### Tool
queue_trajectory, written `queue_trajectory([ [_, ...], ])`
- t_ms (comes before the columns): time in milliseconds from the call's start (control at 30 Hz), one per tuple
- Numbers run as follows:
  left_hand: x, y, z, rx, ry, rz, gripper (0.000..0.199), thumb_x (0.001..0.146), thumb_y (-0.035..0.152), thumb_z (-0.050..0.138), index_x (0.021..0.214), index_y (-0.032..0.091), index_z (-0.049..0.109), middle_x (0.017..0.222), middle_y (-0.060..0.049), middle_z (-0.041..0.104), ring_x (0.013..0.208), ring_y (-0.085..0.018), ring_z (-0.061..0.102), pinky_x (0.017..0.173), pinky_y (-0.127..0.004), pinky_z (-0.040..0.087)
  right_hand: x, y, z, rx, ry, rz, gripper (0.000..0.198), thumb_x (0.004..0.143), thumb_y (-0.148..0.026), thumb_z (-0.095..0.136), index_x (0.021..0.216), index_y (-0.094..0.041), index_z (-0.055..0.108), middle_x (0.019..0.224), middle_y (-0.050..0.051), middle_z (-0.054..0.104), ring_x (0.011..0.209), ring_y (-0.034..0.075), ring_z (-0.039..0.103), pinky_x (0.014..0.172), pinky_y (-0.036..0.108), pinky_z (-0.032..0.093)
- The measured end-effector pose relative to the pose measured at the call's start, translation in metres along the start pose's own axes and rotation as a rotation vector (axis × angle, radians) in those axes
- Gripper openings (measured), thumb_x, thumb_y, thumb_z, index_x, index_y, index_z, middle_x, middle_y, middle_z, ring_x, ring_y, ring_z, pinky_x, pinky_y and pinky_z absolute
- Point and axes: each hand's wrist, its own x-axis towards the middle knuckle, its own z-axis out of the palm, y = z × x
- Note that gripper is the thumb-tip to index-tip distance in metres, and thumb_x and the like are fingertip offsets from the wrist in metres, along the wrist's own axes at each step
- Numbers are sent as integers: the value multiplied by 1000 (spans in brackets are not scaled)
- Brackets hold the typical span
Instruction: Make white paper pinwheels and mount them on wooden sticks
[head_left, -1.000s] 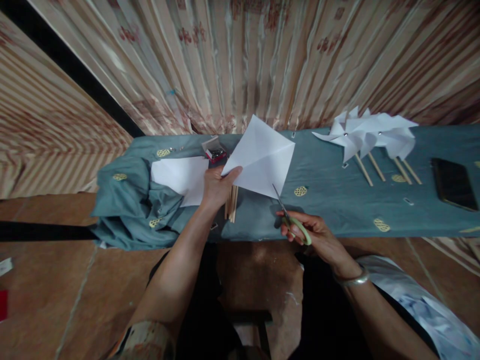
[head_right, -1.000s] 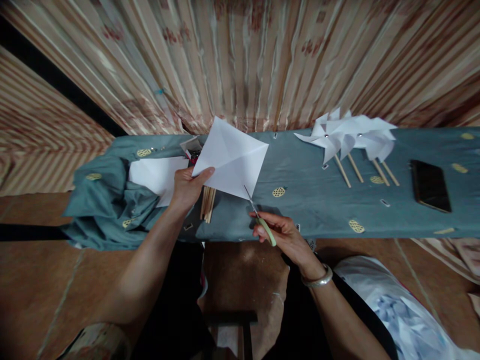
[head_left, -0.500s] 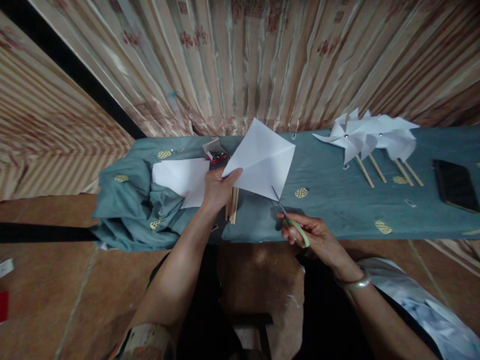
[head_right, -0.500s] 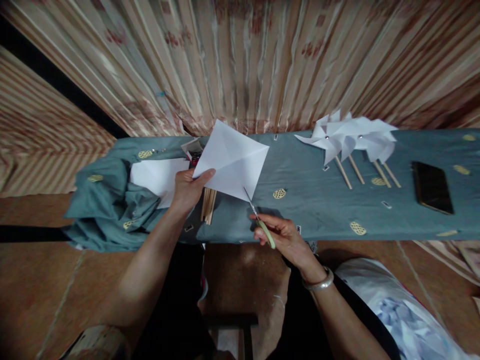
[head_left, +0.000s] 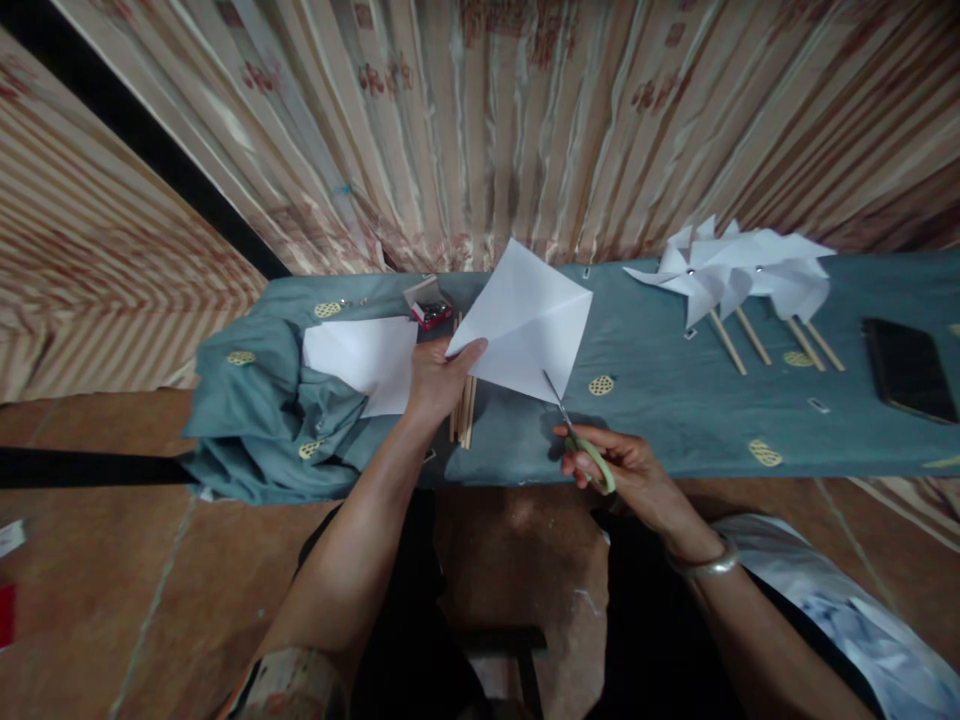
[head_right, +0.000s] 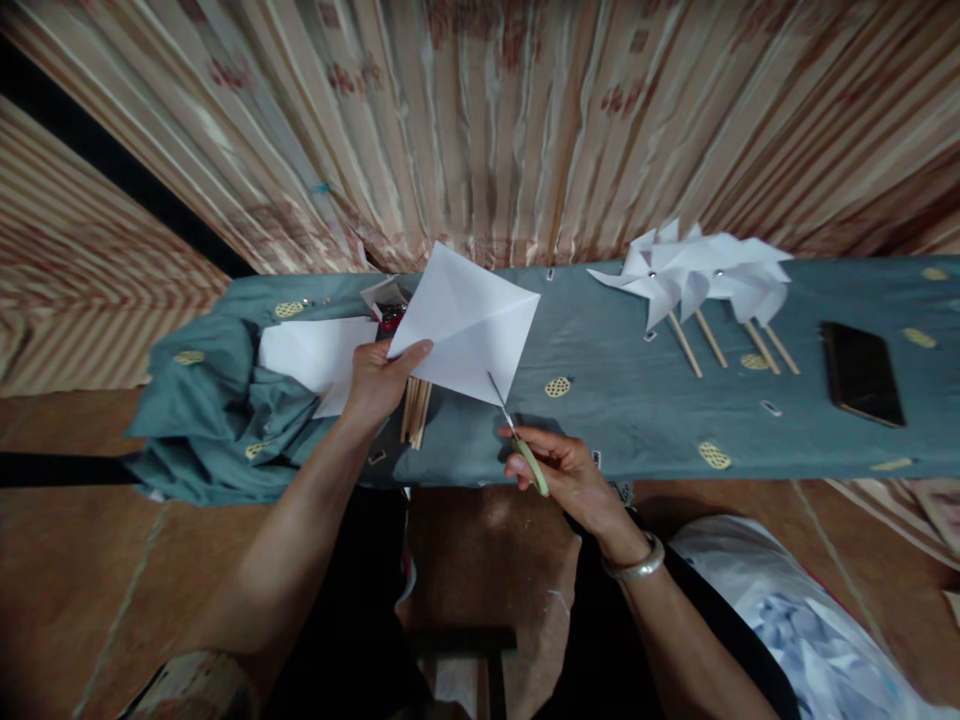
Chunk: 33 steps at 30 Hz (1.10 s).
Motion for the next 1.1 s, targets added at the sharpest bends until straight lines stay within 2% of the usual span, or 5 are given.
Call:
queue_trajectory([
  [167, -4, -3, 3, 13, -42, -41, 27, 68, 38, 74, 74, 12, 74, 63, 0, 64, 58, -12, 55, 56, -24, 43, -1, -2, 0, -28, 0, -25, 48, 72, -52, 76, 109, -22, 73, 69, 2, 69, 55, 10, 55, 54, 25, 49],
  [333, -5, -3, 6, 22, -27, -81, 26, 67, 37, 75, 72, 12, 73, 61, 1, 63, 57, -12, 55, 54, -23, 42, -1, 0, 0, -21, 16, -20, 49, 71, -52, 76, 109, -22, 72, 68, 1, 69, 55, 10, 54, 52, 24, 46],
  [700, -5, -4, 4, 14, -50, -65, 28, 68, 40, 75, 74, 13, 74, 65, 0, 66, 59, -12, 56, 55, -23, 44, 1, 2, 0, 27, 23, 10, 44, 69, -47, 80, 106, -23, 74, 65, 0, 67, 53, 8, 53, 51, 22, 47],
  [933, -5, -7, 2, 13, -61, -55, 29, 68, 40, 74, 77, 12, 75, 68, -1, 68, 59, -13, 57, 55, -23, 43, 1, 1, 1, 9, 34, 5, 46, 68, -49, 80, 104, -22, 74, 63, 1, 68, 49, 9, 53, 45, 22, 44],
  [1100, -5, -4, 3, 32, -51, -72, 28, 68, 39, 75, 75, 12, 74, 64, 0, 66, 58, -12, 56, 54, -22, 42, 0, -1, 3, 12, 16, -7, 47, 69, -52, 78, 104, -22, 74, 64, 1, 68, 51, 9, 54, 48, 23, 47],
])
